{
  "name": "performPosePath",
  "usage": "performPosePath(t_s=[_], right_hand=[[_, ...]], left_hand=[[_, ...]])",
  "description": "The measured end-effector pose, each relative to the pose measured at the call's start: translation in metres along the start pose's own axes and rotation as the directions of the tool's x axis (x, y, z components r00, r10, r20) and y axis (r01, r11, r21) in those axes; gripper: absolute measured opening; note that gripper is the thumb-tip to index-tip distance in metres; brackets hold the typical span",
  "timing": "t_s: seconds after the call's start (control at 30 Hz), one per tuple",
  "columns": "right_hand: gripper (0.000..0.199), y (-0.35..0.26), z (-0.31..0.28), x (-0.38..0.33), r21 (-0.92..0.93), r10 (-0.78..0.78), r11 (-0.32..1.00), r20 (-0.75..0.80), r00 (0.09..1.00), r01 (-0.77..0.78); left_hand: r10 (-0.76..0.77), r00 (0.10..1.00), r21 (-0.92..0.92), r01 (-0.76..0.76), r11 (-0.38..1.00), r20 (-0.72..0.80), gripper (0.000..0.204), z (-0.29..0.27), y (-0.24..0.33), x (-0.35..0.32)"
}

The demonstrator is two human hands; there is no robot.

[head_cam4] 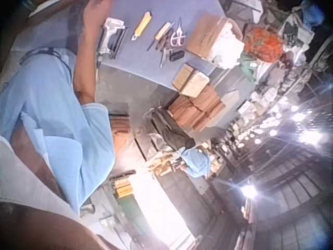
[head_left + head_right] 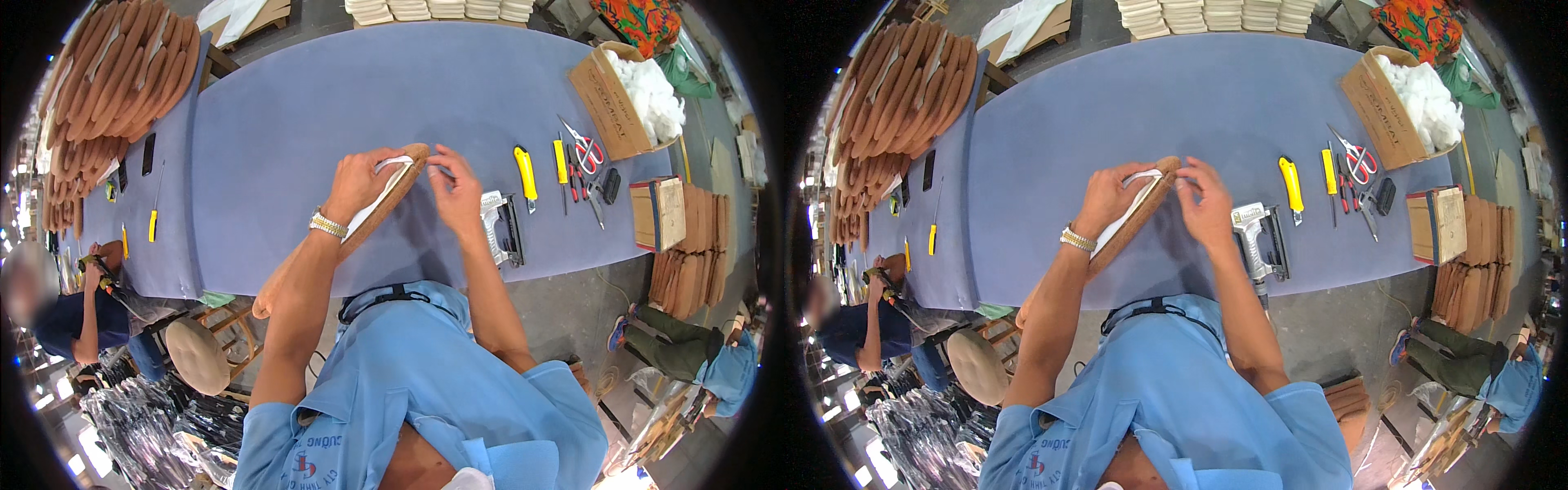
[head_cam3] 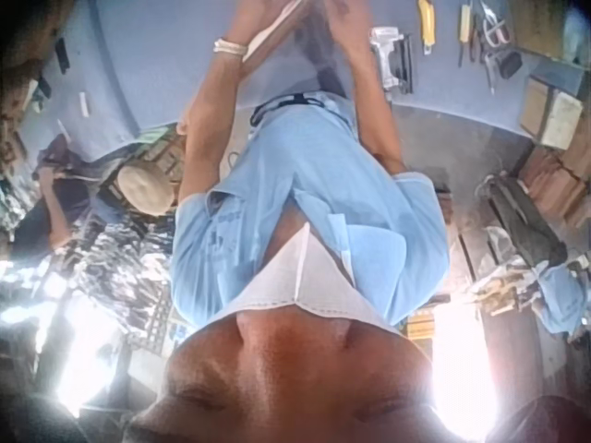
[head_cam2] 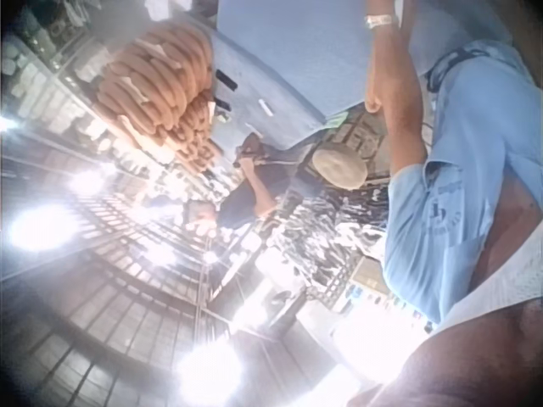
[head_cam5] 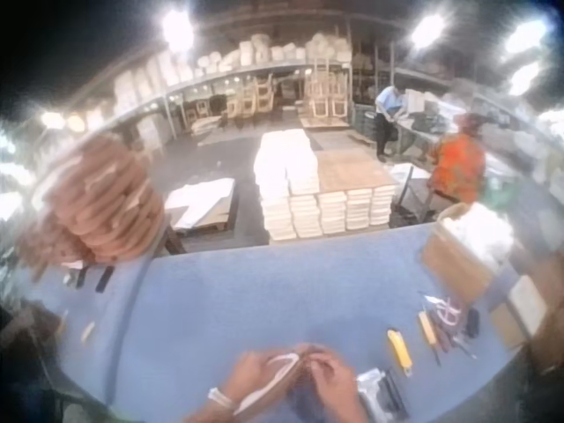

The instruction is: The person staples a brown cushion cover to a white foam insert using a pneumatic staple gun, then trims excess fabric with a utility knife and a screwdriver. The person folds and presses the edges to fit the foam, then stacks the finished cushion with others.

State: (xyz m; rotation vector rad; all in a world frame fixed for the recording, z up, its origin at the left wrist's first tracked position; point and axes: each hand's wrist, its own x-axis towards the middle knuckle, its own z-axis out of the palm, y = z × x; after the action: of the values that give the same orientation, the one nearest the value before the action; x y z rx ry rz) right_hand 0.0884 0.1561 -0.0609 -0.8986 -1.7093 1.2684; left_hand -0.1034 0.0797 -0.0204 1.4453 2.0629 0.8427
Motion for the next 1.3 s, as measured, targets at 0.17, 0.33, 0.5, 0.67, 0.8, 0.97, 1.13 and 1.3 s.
performPosePath(t_s=[0.17, 0.33, 0.5, 0.67, 0.8, 0.97, 1.13, 1.3], right_hand=[[0.02, 0.057, -0.083, 0.001, -0.241, 0.168, 0.946, -0.212, 0.963, -0.218], [0.027, 0.133, -0.213, 0.011, -0.45, 0.128, 0.787, -0.549, 0.826, -0.421], [0.039, 0.185, -0.274, 0.048, -0.634, 0.06, 0.66, -0.49, 0.87, -0.403], [0.055, 0.215, -0.269, 0.073, -0.86, 0.133, 0.372, -0.324, 0.937, -0.35], [0.053, 0.188, -0.262, 0.085, -0.864, 0.349, 0.334, -0.258, 0.901, -0.377], [0.036, 0.101, -0.23, 0.091, -0.321, 0.203, 0.902, -0.274, 0.94, -0.288], [0.025, -0.019, -0.14, 0.062, 0.571, 0.1, 0.821, -0.131, 0.986, -0.008], [0.026, -0.026, -0.1, 0.049, 0.682, 0.057, 0.725, 0.073, 0.996, -0.092]], left_hand=[[0.041, 0.997, -0.097, -0.048, 0.994, -0.071, 0.027, 0.008, 0.013, -0.008], [-0.077, 0.996, -0.064, 0.079, 0.995, 0.035, 0.027, 0.004, 0.026, -0.003], [-0.019, 1.0, -0.018, 0.019, 1.0, -0.013, 0.028, 0.0, 0.015, -0.004], [0.017, 1.0, 0.045, -0.017, 0.999, 0.001, 0.029, 0.0, 0.013, -0.005], [-0.06, 0.997, 0.029, 0.058, 0.998, 0.048, 0.029, -0.006, 0.014, -0.005], [-0.057, 0.997, 0.005, 0.057, 0.998, 0.053, 0.029, -0.005, 0.012, -0.004], [-0.11, 0.991, 0.009, 0.109, 0.994, 0.073, 0.028, -0.007, 0.016, -0.003], [-0.079, 0.995, -0.013, 0.08, 0.997, 0.064, 0.028, -0.004, 0.014, -0.003]])
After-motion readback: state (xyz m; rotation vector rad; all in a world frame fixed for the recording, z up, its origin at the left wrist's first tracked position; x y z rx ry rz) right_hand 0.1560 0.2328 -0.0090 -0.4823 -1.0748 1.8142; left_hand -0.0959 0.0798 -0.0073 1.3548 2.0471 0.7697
